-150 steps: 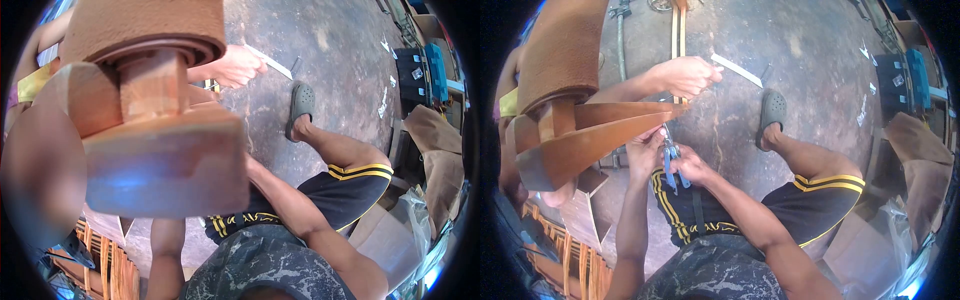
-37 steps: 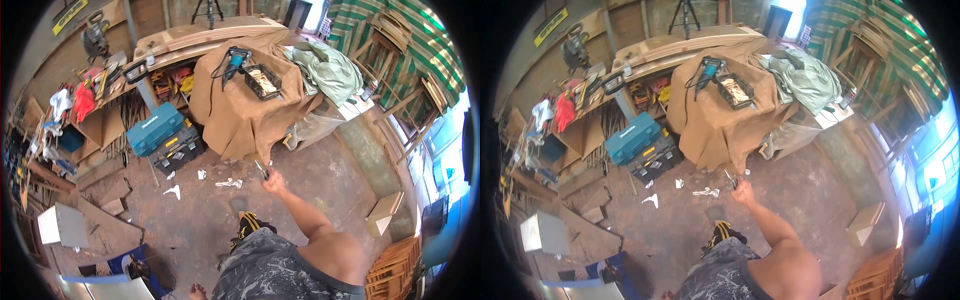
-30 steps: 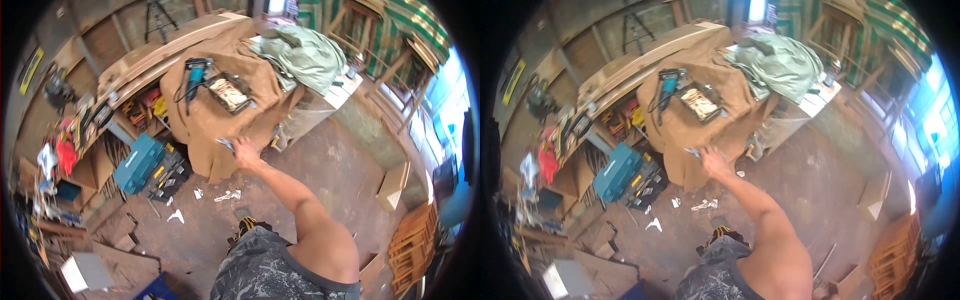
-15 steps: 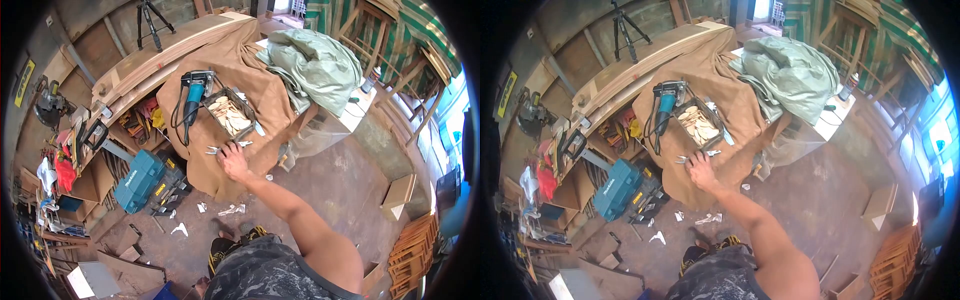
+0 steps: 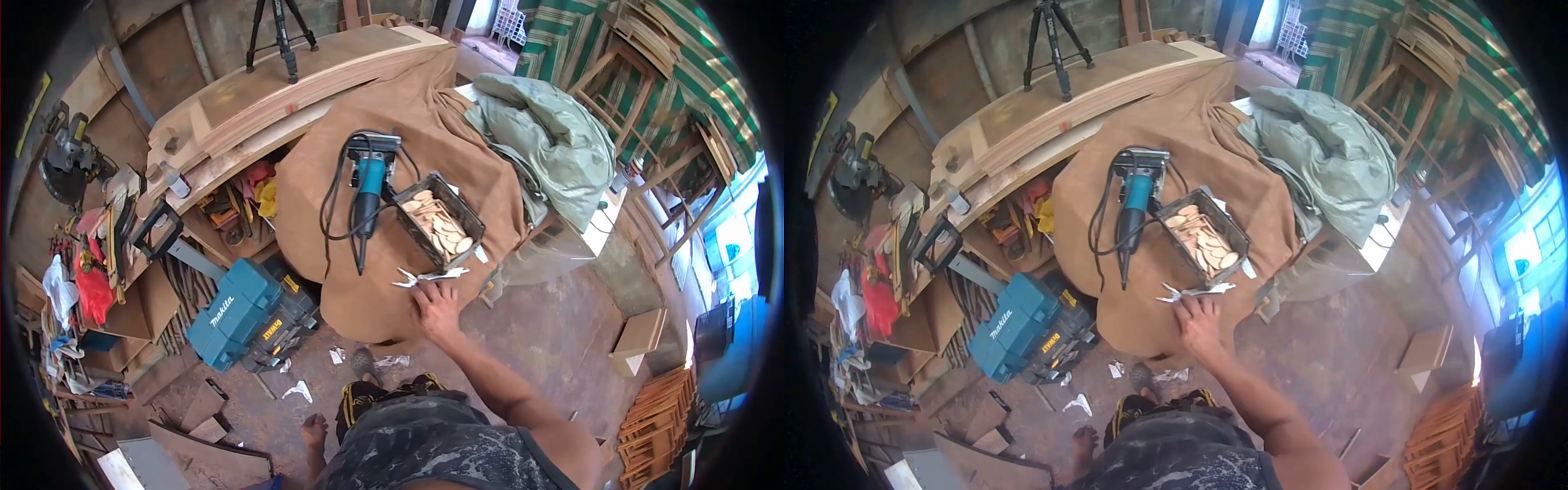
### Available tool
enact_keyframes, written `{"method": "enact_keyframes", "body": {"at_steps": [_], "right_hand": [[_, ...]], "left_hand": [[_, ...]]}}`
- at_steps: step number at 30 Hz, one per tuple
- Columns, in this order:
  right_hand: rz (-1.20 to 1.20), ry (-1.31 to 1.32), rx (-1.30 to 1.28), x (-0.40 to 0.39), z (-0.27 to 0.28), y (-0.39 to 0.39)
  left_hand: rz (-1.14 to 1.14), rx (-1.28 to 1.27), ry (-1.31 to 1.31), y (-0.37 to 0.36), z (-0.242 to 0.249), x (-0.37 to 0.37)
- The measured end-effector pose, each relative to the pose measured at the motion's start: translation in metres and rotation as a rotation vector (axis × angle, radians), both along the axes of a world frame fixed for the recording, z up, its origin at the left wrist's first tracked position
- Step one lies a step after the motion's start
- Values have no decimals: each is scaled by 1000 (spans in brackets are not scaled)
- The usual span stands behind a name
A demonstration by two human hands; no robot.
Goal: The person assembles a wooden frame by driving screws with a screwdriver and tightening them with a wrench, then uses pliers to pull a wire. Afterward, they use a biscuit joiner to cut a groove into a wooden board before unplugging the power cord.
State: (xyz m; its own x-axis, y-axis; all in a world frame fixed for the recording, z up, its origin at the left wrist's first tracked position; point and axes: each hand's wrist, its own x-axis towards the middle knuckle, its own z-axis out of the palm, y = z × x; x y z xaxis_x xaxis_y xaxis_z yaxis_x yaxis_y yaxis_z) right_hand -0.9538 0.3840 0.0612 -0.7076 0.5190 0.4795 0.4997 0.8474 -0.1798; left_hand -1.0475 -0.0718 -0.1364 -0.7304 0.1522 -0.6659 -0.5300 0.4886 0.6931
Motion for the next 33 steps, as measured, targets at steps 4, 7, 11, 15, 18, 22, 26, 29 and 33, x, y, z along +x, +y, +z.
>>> {"method": "enact_keyframes", "body": {"at_steps": [4,7,11,15,18,22,26,29,33], "right_hand": [[-75,-5,-110,0,-1,-20],[-91,-4,-113,-3,18,-37],[-91,-40,-137,-5,24,-56],[-58,-25,-199,-15,26,-64],[25,59,-180,-30,24,-64],[139,63,-121,-53,33,-57],[281,122,-110,-69,36,-47],[340,163,-175,-71,39,-43],[543,183,-221,-57,40,-37]], "left_hand": [[-214,-94,81,-11,-34,-60],[-356,-258,193,-7,-46,-88],[-321,-276,132,23,-14,-113],[-292,-244,138,32,-16,-112],[-226,-221,131,29,-17,-102],[-152,-271,139,19,-18,-84],[-27,-299,136,9,-2,-60],[59,-339,114,6,6,-37],[193,-335,71,11,7,24]]}}
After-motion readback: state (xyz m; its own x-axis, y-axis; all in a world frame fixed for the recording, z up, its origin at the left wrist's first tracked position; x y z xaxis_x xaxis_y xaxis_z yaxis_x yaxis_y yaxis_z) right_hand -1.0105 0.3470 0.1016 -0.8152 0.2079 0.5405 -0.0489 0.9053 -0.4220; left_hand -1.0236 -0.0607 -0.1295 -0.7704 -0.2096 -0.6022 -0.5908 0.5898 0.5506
